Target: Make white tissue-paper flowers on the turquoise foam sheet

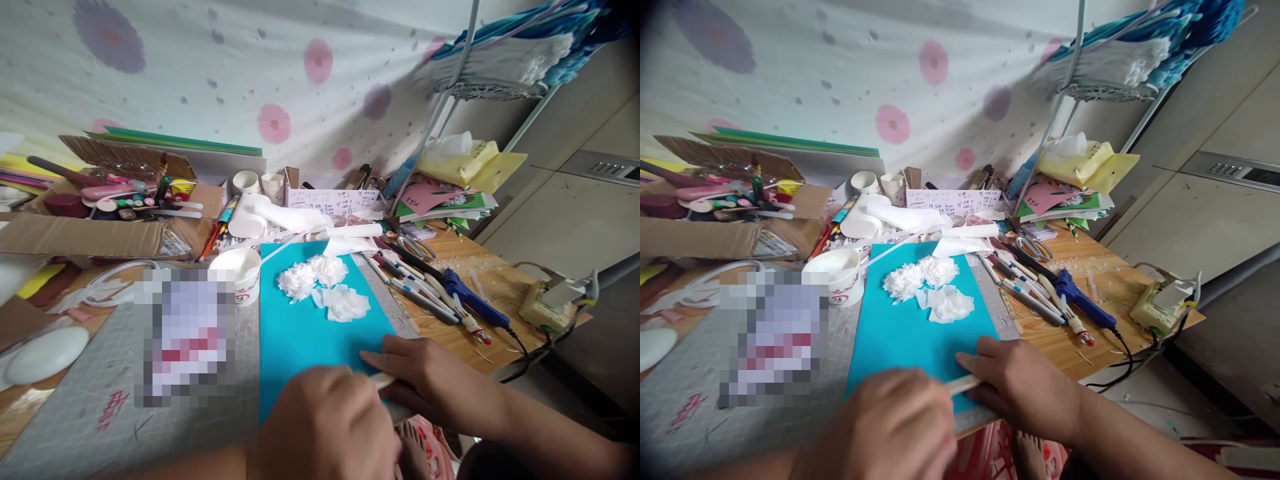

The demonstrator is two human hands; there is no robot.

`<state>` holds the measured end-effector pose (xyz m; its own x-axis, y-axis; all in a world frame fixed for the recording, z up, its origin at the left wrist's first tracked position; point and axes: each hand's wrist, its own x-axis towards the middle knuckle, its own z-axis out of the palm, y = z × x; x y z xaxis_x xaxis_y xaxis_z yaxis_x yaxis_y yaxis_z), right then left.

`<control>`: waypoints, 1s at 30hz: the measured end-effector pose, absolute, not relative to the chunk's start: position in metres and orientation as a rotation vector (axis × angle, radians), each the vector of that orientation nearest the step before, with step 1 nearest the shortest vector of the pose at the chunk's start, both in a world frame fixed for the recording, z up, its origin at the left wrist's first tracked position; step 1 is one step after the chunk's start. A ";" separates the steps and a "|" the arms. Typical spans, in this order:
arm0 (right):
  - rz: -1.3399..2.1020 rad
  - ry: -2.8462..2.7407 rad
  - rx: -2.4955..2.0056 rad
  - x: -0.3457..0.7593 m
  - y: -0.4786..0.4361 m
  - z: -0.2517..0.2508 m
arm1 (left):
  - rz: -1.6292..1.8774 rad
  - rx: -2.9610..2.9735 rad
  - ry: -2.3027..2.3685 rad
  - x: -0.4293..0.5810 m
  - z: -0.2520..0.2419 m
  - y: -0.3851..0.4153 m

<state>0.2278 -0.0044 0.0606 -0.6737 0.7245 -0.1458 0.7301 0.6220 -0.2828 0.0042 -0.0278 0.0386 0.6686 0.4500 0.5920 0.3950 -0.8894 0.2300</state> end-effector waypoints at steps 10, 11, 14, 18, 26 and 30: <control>-0.660 2.868 1.237 0.234 0.001 0.074 | 0.205 2.899 0.980 0.004 0.036 0.002; -0.791 2.901 1.273 0.235 0.002 0.076 | 0.181 2.943 0.931 0.003 0.033 0.001; -1.253 2.967 1.522 0.241 0.008 0.076 | 0.273 3.099 0.836 0.003 0.026 -0.002; -1.675 2.728 2.095 0.236 0.021 0.070 | 0.543 3.235 0.740 0.005 0.016 -0.009; -2.205 2.202 2.132 0.208 0.039 0.064 | 0.690 3.295 0.635 0.004 0.011 -0.015; -2.265 2.080 2.124 0.208 0.043 0.061 | 0.660 3.280 0.619 0.003 0.014 -0.014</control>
